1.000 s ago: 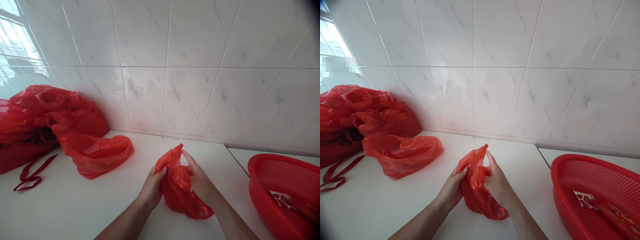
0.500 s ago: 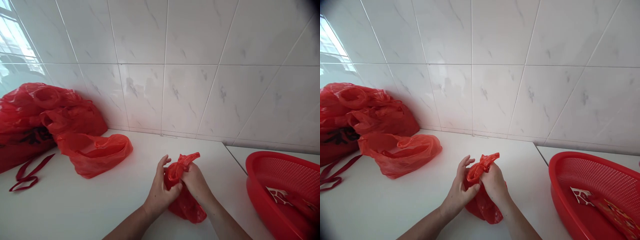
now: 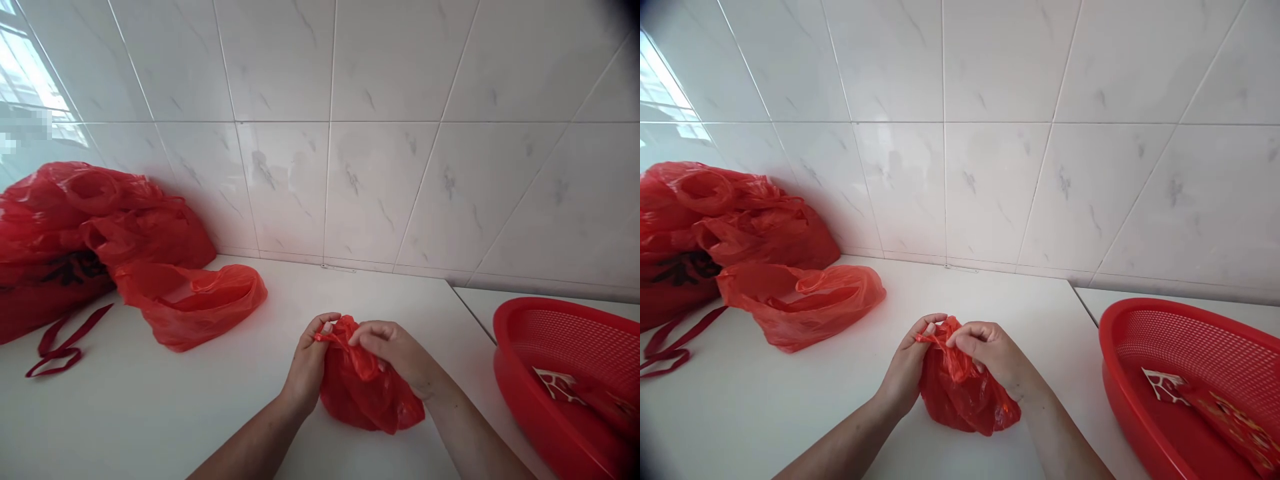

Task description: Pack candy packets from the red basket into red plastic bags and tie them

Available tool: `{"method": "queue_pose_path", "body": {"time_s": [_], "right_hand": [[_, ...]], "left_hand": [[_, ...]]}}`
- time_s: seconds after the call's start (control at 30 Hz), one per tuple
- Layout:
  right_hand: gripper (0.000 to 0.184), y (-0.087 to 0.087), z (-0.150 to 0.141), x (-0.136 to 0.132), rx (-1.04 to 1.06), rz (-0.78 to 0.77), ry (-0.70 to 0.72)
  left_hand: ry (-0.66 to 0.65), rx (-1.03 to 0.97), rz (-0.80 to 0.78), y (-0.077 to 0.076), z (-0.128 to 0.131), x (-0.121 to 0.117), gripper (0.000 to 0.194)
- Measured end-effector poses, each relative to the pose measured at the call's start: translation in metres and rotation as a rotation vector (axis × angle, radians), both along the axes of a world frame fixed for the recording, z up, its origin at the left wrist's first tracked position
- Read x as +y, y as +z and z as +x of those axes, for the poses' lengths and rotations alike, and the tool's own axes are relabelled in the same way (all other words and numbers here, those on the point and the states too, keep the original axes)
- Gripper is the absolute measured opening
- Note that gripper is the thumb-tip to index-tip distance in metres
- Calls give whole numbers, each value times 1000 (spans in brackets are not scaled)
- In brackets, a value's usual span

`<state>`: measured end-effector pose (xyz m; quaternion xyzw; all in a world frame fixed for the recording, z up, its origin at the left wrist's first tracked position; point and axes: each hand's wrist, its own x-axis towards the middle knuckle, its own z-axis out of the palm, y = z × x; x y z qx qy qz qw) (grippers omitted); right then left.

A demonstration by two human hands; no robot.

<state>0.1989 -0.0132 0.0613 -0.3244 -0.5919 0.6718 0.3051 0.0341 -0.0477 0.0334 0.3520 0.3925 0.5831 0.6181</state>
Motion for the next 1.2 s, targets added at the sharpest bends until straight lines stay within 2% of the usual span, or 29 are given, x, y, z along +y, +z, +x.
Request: {"method": "queue_pose_path", "body": {"time_s": [0.07, 0.1, 0.2, 0.33, 0.43, 0.53, 0.67, 0.77, 0.9, 1.03, 1.13, 1.2], "right_hand": [[15, 0, -1, 1, -113, 68, -13], [18, 0, -2, 1, -158, 100, -43], [32, -1, -7, 1, -337, 233, -232], [28, -12, -13, 6, -536, 493, -478], [30, -19, -12, 9, -576, 506, -520], [30, -21, -10, 9, -592, 518, -497], [21, -18, -12, 5, -614, 561, -463], [17, -10, -14, 1, -468, 383, -372], [19, 14, -10, -4, -214, 110, -157], [29, 33, 3, -6, -133, 28, 24], [29, 29, 9, -3, -158, 26, 106], [18, 18, 7, 1, -226, 64, 53]], "left_hand": [[-25, -13, -36, -2, -1, 1, 39], [-38, -13, -40, -2, -1, 1, 39], [-85, 3, -30, 0, -2, -2, 34], [-142, 44, 21, 7, 2, -7, 32], [-151, 84, 60, 10, 6, -8, 31], [-139, 104, 60, 9, 7, -8, 36], [-58, 97, -24, 4, 5, -8, 43], [-46, 18, -76, 0, 4, -7, 41], [-65, -132, -49, -2, 4, -3, 31], [-56, -178, -60, -1, 3, -1, 27], [-50, -228, -85, -1, 2, 0, 24], [-56, -237, -96, 0, 3, -1, 21]]}}
